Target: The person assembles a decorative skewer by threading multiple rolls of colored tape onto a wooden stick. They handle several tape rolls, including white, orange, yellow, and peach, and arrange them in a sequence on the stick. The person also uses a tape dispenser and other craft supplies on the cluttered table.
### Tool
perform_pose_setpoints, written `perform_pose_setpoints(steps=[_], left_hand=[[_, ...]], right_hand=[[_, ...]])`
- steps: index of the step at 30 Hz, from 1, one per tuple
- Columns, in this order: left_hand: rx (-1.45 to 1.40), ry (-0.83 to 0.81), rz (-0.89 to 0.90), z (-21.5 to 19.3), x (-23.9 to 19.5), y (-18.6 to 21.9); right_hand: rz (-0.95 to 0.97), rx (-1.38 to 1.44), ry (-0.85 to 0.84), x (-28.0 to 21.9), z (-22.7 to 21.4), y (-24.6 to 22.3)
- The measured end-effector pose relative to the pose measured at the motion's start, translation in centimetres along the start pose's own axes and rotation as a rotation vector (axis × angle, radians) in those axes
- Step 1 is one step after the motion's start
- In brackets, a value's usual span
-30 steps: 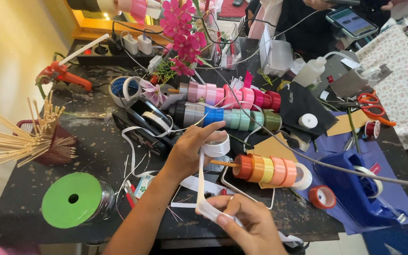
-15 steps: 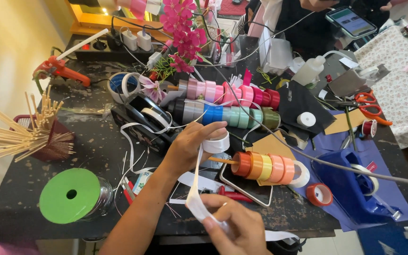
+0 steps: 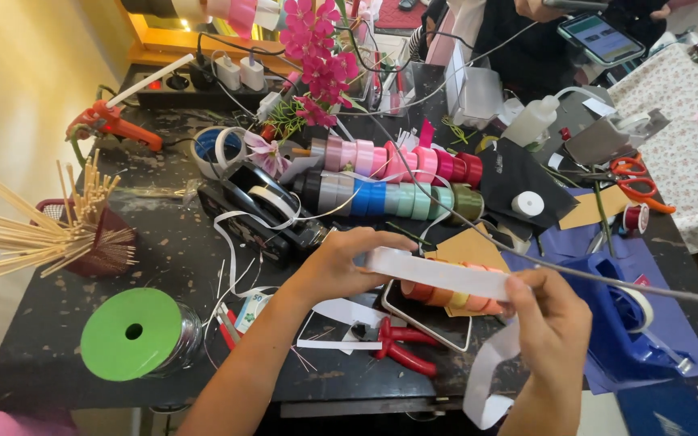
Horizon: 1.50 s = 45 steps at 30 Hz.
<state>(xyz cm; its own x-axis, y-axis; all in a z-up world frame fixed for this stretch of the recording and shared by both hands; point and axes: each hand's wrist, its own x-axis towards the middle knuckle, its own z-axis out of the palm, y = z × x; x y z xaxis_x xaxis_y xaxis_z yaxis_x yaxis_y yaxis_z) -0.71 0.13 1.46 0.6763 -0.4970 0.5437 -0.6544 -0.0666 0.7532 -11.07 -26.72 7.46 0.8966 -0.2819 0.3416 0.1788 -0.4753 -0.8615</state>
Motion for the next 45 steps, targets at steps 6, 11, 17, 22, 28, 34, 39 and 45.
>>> perform_pose_setpoints(steps=[6, 11, 17, 22, 28, 34, 39, 45], left_hand=[[-0.29, 0.18, -0.044, 0.9, 0.4, 1.7], [-0.266, 0.082, -0.181, 0.1, 0.5, 2.5], [-0.274, 0.041, -0.327, 0.0, 0.4, 3.0], [-0.214, 0.002, -0.348, 0.1, 0.6, 3.4], [-0.314, 0.036, -0.428, 0.1, 0.8, 3.4], [0.01, 0.224, 0.02, -0.5, 1.4, 3.4], [0.436, 0.391, 0.128, -0.5, 1.1, 0.7], [-0.167, 0.555, -0.276, 0.9, 0.7, -1.5]], right_hand=[[0.159, 0.237, -0.194, 1.6, 3.6, 6.2], [0.243, 0.074, -0.39, 0.9, 4.1, 5.5], [0.035, -0.376, -0.201, -0.5, 4.3, 4.2], [-0.459, -0.306, -0.043, -1.0, 5.0, 0.0], [-0.617, -0.163, -0.293, 0.4, 7.8, -0.7], [-0.791, -0.194, -0.132, 3.8, 8.0, -2.0], [-0.794, 0.04, -0.125, 7.0, 9.8, -3.4], [-0.761, 0.105, -0.086, 7.4, 12.1, -4.1]])
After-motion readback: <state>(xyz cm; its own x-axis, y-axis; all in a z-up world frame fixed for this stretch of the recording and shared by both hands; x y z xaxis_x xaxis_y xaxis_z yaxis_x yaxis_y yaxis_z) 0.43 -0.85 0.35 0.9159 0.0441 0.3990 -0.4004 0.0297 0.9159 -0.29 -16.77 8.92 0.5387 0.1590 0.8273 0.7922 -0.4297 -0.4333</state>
